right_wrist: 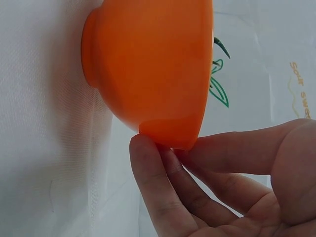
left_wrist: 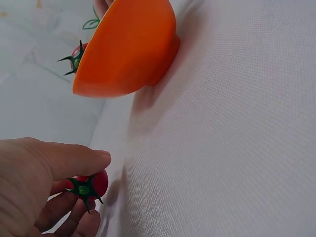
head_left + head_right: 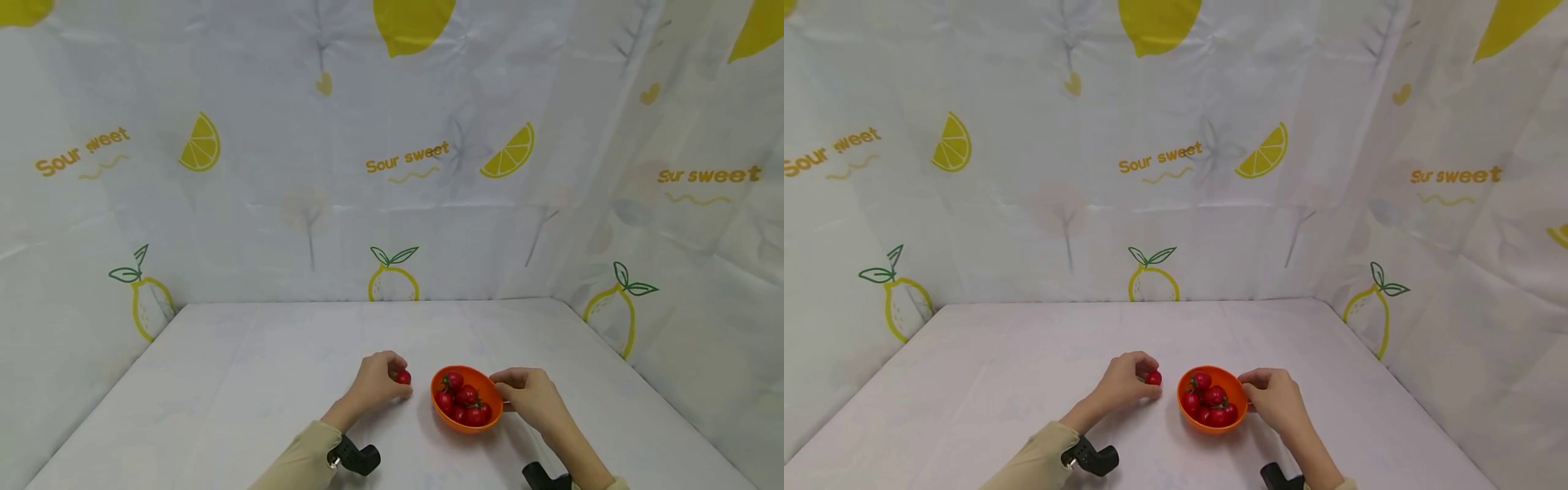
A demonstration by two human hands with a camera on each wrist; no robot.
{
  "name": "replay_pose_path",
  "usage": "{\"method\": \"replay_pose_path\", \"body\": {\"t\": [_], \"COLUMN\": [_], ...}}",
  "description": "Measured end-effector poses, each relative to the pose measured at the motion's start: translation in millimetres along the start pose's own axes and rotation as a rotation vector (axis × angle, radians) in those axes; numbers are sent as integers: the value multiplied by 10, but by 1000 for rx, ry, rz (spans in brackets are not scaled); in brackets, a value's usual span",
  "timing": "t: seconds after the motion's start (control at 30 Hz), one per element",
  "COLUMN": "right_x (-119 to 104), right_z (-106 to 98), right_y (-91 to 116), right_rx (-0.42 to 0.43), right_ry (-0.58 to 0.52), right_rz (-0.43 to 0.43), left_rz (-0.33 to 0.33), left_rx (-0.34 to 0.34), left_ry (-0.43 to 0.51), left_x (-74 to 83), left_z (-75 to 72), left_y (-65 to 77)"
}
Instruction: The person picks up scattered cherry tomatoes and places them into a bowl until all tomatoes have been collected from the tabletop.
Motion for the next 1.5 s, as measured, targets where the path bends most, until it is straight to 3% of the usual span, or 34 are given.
{"method": "replay_pose_path", "body": {"t": [0.3, 0.83, 1.1, 1.5], "right_x": [14, 6, -13, -26], "right_z": [-6, -7, -6, -12], "right_y": [-4, 10, 20, 20], "right_rx": [-2, -2, -2, -10], "right_ry": [-16, -12, -5, 5], "right_rz": [-20, -15, -15, -4], "left_rz": [23, 47, 110, 134], "left_rx": [68, 128, 189, 157], "left_ry": [-1, 46, 97, 149], "left_x": [44, 187, 314, 535], "left_z": [-29, -38, 1, 105], "left_y": [-14, 10, 7, 26]}}
Point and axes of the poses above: each hand's wrist, its own y-axis away from the middle knuckle, its own z-axis out of the palm, x = y × z, the point moved 1 cm from there along -y, towards the middle knuckle, and after that the axes turned 9 degrees about z, right-handed, at the moved point
